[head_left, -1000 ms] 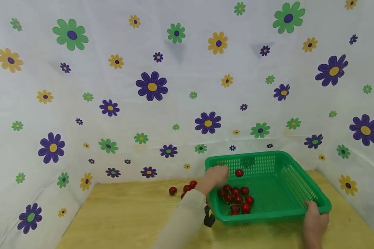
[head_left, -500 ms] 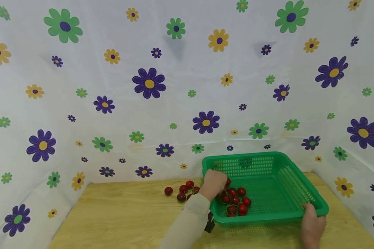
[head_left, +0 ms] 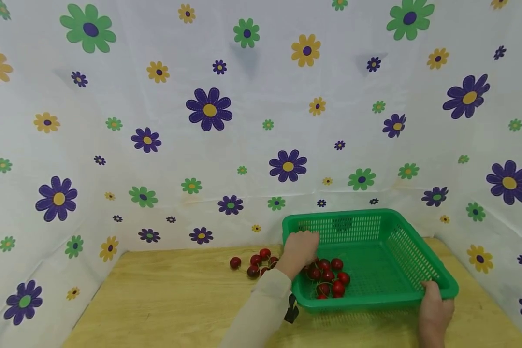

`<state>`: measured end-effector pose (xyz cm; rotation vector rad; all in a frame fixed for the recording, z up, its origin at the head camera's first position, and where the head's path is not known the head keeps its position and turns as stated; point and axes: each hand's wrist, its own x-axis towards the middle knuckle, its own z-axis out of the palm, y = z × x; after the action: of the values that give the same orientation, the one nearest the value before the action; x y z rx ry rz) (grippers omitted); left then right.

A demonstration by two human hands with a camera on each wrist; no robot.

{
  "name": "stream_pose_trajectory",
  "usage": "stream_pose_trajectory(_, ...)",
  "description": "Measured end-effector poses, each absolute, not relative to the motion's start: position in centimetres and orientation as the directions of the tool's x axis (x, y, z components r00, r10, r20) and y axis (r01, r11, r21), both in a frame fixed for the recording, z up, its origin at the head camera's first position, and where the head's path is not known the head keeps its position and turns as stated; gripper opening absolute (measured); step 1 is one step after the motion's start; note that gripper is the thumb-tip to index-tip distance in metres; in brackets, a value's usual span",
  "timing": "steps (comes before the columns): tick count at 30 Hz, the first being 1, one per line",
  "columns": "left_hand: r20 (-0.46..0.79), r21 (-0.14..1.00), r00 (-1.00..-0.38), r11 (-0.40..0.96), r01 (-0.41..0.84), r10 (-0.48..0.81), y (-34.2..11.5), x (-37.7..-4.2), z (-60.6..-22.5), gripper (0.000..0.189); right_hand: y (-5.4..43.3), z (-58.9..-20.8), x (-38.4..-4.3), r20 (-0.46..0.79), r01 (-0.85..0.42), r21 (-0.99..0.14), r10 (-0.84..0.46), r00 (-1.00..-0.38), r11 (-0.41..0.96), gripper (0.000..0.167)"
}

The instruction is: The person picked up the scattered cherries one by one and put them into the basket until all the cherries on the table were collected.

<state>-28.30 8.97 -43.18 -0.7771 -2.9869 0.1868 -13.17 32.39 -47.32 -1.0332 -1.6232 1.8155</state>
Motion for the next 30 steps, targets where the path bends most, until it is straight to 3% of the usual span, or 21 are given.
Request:
stream_pose_trajectory(6, 0.316, 0.058, -0.809, 0.841, 0.538, 0.496, 7.7, -27.8, -42.8, 0.006, 32.0, -47.0, -13.3, -0.202, 0.097, -0.979, 0.786, -0.584, -0.179, 0.015)
stream_pose_trajectory(8, 0.373, 0.171, -0.786, 0.796, 0.581, 0.493, 7.3, -27.2, -42.6, 0.007, 31.9, -47.0, -13.2, -0.208, 0.091, -0.977, 0.789, -0.577, -0.192, 0.015)
stream_pose_trajectory(10, 0.370, 0.323, -0.783, 0.721, 0.613, 0.500, 6.7, -26.6, -42.5, 0.008, 32.0, -47.0, -13.1, -0.214, 0.090, -0.976, 0.792, -0.571, -0.199, 0.014)
stream_pose_trajectory(13, 0.264, 0.536, -0.786, 0.592, 0.602, 0.559, 5.4, -25.5, -42.3, 0.011, 32.1, -47.0, -13.0, -0.219, 0.083, -0.974, 0.793, -0.568, -0.209, 0.013)
stream_pose_trajectory(16, 0.171, 0.661, -0.762, 0.501, 0.559, 0.625, 3.8, -24.1, -41.9, 0.012, 32.0, -47.0, -12.9, -0.215, 0.076, -0.975, 0.794, -0.569, -0.210, 0.013)
stream_pose_trajectory(20, 0.163, 0.756, -0.751, 0.408, 0.512, 0.640, 1.7, -22.4, -41.3, 0.013, 31.9, -47.0, -12.9, -0.201, 0.039, -0.975, 0.794, -0.574, -0.218, 0.016)
stream_pose_trajectory(30, 0.243, 0.861, -0.870, 0.317, 0.397, 0.430, -4.9, -19.2, -40.9, 0.014, 31.9, -46.7, -13.0, -0.199, 0.013, -0.972, 0.794, -0.574, -0.234, 0.018)
